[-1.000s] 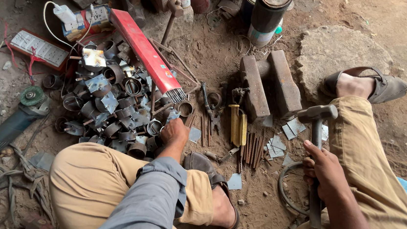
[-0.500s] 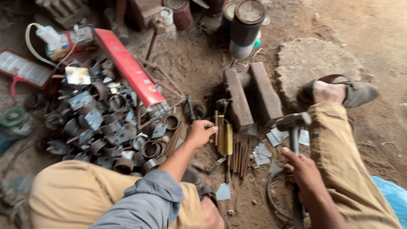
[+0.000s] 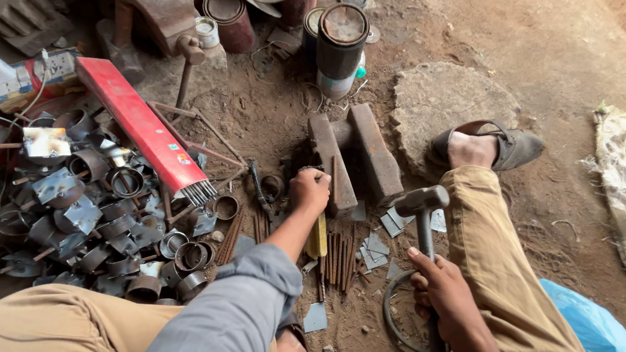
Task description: The person sits on the ground and repeatedly hammers metal rods placed on a metal block. They pick up rods, position them, strike them with a hammer, and then place them aside.
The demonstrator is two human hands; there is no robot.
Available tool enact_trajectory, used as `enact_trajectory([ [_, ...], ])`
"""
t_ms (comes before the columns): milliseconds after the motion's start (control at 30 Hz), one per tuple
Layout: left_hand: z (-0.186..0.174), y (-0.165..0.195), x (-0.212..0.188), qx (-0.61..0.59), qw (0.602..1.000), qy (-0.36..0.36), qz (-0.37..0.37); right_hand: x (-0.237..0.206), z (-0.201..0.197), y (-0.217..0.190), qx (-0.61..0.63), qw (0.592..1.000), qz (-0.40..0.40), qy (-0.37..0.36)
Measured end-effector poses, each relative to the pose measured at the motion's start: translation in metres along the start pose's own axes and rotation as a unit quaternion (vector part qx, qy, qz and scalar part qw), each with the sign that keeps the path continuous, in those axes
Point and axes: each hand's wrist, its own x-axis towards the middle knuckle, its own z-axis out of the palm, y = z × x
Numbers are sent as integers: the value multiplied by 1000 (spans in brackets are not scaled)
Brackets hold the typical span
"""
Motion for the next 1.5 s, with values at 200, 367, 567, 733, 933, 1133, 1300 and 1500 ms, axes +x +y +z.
enact_trajectory([
  [200,-1,-21,-7,-118,992,-24,-48,-4,3,-3,27,1000,14,-6],
  [367,3,-19,-11,-45,996,-42,-69,-5,5,-1,12,1000,22,-11],
  [567,17,-15,-11,8,996,-39,-77,1,5,6,-9,1000,10,-8],
  [733,23,-21,-14,-30,994,-43,-99,8,9,8,-88,996,-17,18],
  [933,25,-35,-25,-69,997,-6,-25,18,16,8,-171,982,-72,33],
  [1133,35,-42,-31,-84,995,58,4,21,19,-9,-191,954,-228,18],
  [1300,41,-46,-32,-80,994,75,-3,32,24,-35,-157,907,-391,0],
  [1500,45,-47,-32,-64,995,79,-13,97,86,-13,-338,903,-257,69],
])
